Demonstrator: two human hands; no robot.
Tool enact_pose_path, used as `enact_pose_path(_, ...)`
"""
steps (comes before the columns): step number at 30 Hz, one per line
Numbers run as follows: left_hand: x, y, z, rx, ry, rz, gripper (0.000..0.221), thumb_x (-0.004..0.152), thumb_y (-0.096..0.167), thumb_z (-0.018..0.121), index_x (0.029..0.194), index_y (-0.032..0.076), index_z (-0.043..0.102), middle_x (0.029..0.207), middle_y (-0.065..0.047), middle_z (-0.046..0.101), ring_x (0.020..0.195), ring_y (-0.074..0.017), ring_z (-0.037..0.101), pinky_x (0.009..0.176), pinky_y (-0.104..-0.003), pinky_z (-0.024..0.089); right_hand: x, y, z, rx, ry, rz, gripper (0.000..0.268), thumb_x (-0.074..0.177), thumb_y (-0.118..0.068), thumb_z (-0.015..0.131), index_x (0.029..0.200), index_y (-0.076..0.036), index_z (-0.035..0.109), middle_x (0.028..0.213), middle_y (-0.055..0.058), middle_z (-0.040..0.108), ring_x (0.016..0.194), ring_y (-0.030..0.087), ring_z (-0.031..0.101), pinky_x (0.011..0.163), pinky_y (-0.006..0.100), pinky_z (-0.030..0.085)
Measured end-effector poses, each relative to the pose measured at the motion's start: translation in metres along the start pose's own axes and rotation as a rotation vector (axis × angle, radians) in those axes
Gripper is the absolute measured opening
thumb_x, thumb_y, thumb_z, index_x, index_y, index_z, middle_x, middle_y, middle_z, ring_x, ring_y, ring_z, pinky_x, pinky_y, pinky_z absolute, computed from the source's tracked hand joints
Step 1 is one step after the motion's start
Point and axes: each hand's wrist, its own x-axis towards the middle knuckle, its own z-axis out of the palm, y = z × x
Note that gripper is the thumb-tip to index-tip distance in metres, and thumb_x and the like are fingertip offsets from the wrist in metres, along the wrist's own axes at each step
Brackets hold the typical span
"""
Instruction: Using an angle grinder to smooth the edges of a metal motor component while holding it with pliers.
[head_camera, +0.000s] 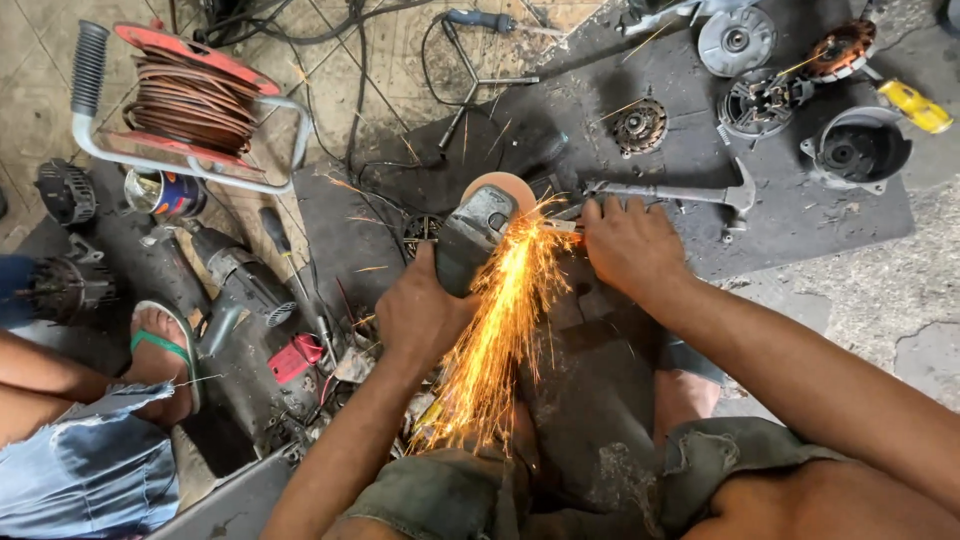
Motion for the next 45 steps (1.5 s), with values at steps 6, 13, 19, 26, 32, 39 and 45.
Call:
enact_pose_path(6, 0.008, -0.002, 0.005, 0.018, 0.001, -0.043, 0.071, 0.070, 0.049, 0.068, 0.133, 0.021, 0.052, 0.113, -0.012, 0.073, 0.109, -0.0410, 0.070, 0.091, -0.055, 0.057, 0.000, -0.001, 0.005, 0.010, 0.043, -0.002, 0.016, 0.097, -0.024, 0.050, 0.100, -0.010, 0.058, 0.086, 0.015, 0.063, 0.082, 0.040, 0.066, 0.068, 0.050, 0.048)
enact_pose_path(13, 0.003, -0.002, 0.004, 0.032, 0.003, -0.009, 0.087, 0.069, 0.046, 0.071, 0.147, 0.013, 0.048, 0.116, -0.017, 0.072, 0.109, -0.0426, 0.070, 0.090, -0.057, 0.056, 0.000, -0.002, -0.003, 0.007, 0.042, -0.005, 0.017, 0.096, -0.024, 0.051, 0.101, -0.010, 0.059, 0.087, 0.015, 0.065, 0.082, 0.039, 0.068, 0.068, 0.050, 0.050)
enact_pose_path(19, -0.002, -0.002, 0.001, -0.024, 0.036, 0.041, 0.088, 0.073, 0.038, 0.071, 0.151, 0.005, 0.045, 0.115, -0.023, 0.071, 0.110, -0.0489, 0.068, 0.089, -0.061, 0.055, -0.001, 0.000, -0.005, -0.018, 0.017, -0.032, 0.017, 0.098, -0.022, 0.053, 0.105, -0.009, 0.061, 0.086, 0.016, 0.064, 0.078, 0.038, 0.067, 0.069, 0.050, 0.053)
enact_pose_path(26, 0.007, -0.001, 0.005, 0.007, 0.022, -0.009, 0.072, 0.069, 0.042, 0.069, 0.134, 0.016, 0.052, 0.109, -0.015, 0.072, 0.107, -0.0439, 0.070, 0.087, -0.058, 0.056, -0.001, -0.002, 0.009, -0.044, 0.245, -0.023, 0.016, 0.094, -0.025, 0.057, 0.096, -0.011, 0.064, 0.078, 0.013, 0.061, 0.072, 0.036, 0.066, 0.061, 0.047, 0.050)
enact_pose_path(32, 0.002, 0.005, -0.001, 0.023, 0.024, -0.015, 0.065, 0.070, 0.042, 0.071, 0.128, 0.019, 0.052, 0.109, -0.013, 0.073, 0.108, -0.0417, 0.071, 0.089, -0.056, 0.055, 0.001, -0.003, 0.010, -0.063, 0.256, -0.011, 0.015, 0.094, -0.024, 0.057, 0.093, -0.011, 0.063, 0.077, 0.013, 0.060, 0.071, 0.035, 0.065, 0.063, 0.047, 0.051)
enact_pose_path(39, -0.001, 0.002, 0.001, 0.056, 0.009, -0.036, 0.066, 0.071, 0.044, 0.069, 0.129, 0.020, 0.049, 0.113, -0.015, 0.072, 0.110, -0.0422, 0.070, 0.093, -0.057, 0.055, 0.000, -0.006, 0.000, -0.058, 0.219, -0.006, 0.015, 0.096, -0.023, 0.056, 0.093, -0.010, 0.063, 0.077, 0.013, 0.060, 0.069, 0.034, 0.065, 0.064, 0.047, 0.052)
enact_pose_path(45, -0.011, 0.017, -0.006, 0.044, 0.034, 0.018, 0.074, 0.073, 0.039, 0.072, 0.140, 0.014, 0.052, 0.110, -0.018, 0.072, 0.109, -0.0443, 0.070, 0.091, -0.059, 0.055, -0.002, -0.008, 0.002, -0.107, 0.338, 0.014, 0.013, 0.094, -0.023, 0.059, 0.087, -0.012, 0.062, 0.074, 0.011, 0.059, 0.068, 0.031, 0.065, 0.062, 0.044, 0.051)
